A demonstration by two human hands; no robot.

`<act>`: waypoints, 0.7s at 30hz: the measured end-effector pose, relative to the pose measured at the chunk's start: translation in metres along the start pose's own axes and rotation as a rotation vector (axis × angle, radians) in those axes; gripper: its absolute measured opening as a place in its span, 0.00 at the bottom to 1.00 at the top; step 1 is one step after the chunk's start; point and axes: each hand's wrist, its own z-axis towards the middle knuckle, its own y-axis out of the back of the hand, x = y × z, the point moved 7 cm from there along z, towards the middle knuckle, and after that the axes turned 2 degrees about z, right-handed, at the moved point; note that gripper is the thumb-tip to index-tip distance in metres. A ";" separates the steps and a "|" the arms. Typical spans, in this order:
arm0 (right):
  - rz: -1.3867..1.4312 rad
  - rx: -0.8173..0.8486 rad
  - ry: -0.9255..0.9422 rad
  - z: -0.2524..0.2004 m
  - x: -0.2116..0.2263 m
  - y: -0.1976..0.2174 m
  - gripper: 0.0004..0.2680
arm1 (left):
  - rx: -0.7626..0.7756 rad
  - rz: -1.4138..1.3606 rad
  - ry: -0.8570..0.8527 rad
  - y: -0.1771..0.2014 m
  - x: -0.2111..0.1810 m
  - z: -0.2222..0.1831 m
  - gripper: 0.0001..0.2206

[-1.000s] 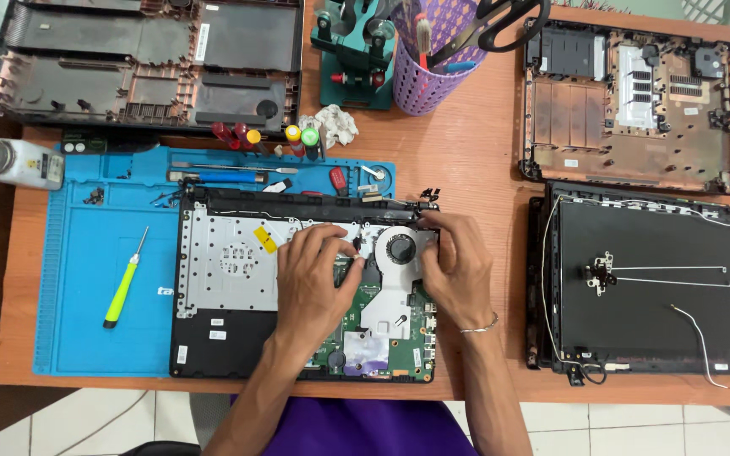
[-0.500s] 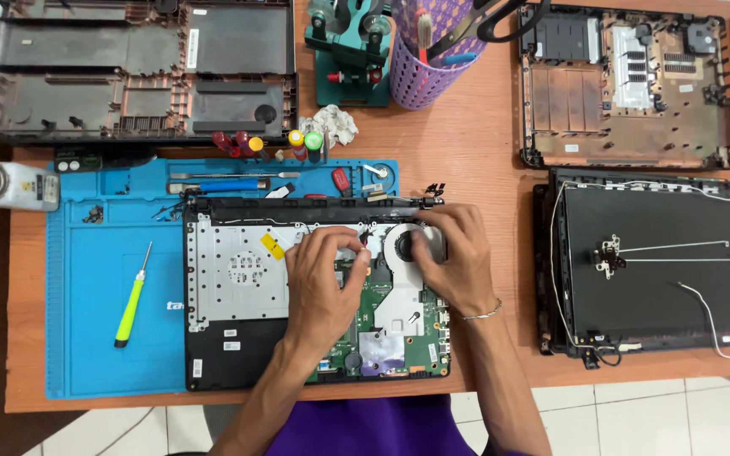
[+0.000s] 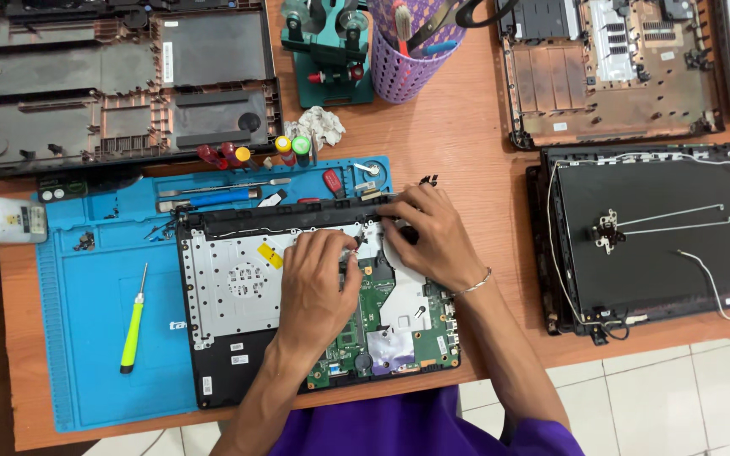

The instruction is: The person disassembles and reassembles laptop components on a repair bench. They remove a laptop chassis, handle an internal fan and motherboard, and connect internal cables using their hands.

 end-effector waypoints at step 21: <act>-0.041 -0.052 -0.116 -0.024 -0.035 0.038 0.10 | -0.108 0.101 -0.011 -0.013 0.005 0.020 0.04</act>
